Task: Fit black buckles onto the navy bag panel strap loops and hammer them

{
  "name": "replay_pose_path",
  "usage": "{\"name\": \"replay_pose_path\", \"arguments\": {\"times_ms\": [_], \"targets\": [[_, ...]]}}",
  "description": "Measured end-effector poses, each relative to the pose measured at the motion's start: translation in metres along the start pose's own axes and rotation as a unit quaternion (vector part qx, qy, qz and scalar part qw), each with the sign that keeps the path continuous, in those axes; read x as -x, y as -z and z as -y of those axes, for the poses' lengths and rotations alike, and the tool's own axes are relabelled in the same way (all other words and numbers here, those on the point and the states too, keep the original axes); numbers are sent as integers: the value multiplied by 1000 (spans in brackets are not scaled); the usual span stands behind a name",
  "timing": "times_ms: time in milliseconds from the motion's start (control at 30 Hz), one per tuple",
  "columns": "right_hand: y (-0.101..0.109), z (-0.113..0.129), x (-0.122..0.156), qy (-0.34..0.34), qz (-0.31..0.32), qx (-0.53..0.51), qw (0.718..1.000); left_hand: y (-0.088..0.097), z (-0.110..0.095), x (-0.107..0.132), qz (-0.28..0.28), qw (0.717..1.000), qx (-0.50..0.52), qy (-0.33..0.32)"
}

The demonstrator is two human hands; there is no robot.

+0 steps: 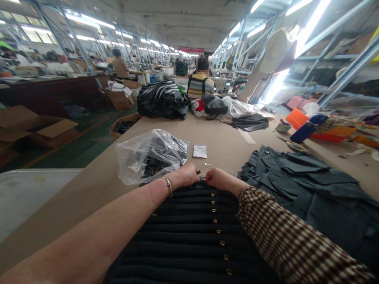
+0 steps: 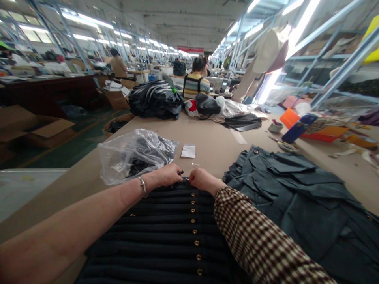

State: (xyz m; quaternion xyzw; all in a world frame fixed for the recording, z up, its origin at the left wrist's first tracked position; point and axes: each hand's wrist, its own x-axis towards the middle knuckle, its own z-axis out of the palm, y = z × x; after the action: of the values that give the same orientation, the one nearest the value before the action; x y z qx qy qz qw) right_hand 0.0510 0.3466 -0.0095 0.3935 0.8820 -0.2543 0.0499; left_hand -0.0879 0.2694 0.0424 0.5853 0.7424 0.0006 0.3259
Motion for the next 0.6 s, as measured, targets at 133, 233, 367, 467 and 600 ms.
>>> {"name": "replay_pose_path", "arguments": {"times_ms": [133,233,367,467,600], "targets": [[5,2,0,-9,19,-10,1000,-3,1,-6,-12,1000,8,6],[7,0,1,-6,37,-30,999,-5,5,-10,-14,1000,13,14],[6,-6,0,4,41,-51,998,-6,7,-12,-15,1000,19,11],[2,-9,-2,4,28,-58,998,-5,8,-12,-14,1000,22,8],[-5,-10,-4,0,10,-64,998,-5,11,-11,-21,1000,15,3]]}}
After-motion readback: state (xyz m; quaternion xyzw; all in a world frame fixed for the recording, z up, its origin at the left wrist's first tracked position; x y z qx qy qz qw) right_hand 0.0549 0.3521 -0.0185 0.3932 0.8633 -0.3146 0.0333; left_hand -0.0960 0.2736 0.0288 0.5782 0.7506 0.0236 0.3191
